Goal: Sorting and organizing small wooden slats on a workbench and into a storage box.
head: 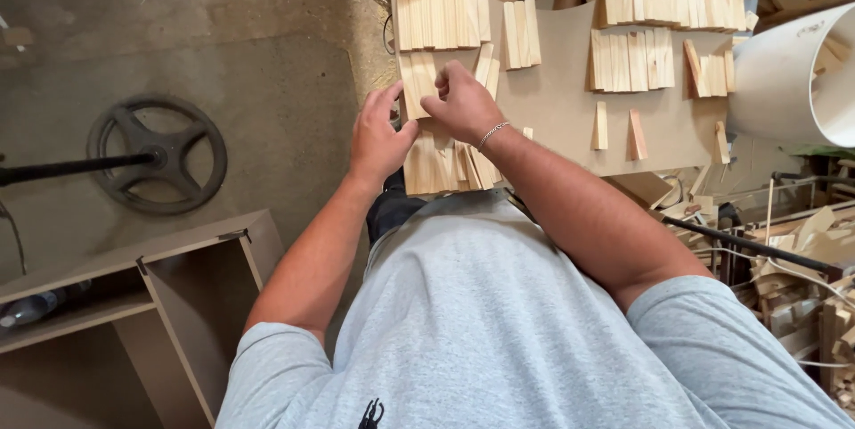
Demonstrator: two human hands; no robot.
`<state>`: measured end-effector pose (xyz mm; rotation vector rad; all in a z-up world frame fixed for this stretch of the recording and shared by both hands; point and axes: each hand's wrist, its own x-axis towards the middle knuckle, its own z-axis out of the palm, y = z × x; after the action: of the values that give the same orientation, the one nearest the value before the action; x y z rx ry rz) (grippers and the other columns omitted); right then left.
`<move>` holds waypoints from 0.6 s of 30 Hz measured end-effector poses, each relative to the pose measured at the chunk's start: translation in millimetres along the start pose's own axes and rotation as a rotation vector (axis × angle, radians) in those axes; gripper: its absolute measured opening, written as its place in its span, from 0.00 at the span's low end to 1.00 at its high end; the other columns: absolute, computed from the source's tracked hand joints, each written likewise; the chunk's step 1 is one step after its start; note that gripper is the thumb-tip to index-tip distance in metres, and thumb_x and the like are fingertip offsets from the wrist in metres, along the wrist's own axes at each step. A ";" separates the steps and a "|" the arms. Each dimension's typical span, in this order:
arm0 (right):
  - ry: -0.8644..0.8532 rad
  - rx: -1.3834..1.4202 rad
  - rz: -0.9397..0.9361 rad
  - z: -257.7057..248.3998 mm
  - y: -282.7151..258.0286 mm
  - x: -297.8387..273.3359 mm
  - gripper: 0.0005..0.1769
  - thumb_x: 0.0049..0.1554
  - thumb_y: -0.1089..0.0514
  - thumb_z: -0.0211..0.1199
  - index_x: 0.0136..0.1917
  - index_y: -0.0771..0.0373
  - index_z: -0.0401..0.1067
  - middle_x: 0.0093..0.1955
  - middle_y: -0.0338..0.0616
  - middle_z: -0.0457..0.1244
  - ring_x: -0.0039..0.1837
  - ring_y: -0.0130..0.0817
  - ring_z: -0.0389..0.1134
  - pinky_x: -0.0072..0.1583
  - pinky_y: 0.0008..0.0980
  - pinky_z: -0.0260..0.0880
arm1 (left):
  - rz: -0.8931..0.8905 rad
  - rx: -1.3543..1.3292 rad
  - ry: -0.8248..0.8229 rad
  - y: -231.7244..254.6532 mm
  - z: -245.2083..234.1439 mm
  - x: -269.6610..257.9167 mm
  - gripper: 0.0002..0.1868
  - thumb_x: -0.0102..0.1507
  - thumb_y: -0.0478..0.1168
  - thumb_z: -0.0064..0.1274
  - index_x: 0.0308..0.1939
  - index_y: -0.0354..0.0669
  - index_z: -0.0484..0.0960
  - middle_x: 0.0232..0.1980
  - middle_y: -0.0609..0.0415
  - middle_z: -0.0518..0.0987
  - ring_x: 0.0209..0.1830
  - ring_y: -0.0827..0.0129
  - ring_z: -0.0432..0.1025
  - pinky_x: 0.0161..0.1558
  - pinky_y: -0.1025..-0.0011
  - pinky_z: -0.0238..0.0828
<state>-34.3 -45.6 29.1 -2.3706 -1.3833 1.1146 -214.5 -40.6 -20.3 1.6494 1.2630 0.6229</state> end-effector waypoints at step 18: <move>0.491 0.694 0.120 -112.2 153.4 -132.2 0.12 0.61 0.62 0.63 0.52 0.71 0.65 0.41 0.53 0.64 0.40 0.38 0.73 0.45 0.33 0.80 | -0.198 -0.028 0.023 -35.6 -30.7 -25.7 0.19 0.59 0.45 0.61 0.53 0.51 0.87 0.43 0.58 0.82 0.40 0.68 0.78 0.45 0.70 0.75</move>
<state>107.6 -213.9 100.6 -2.0150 -0.5693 0.7769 -264.7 -52.1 -35.1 1.4757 1.4084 0.5368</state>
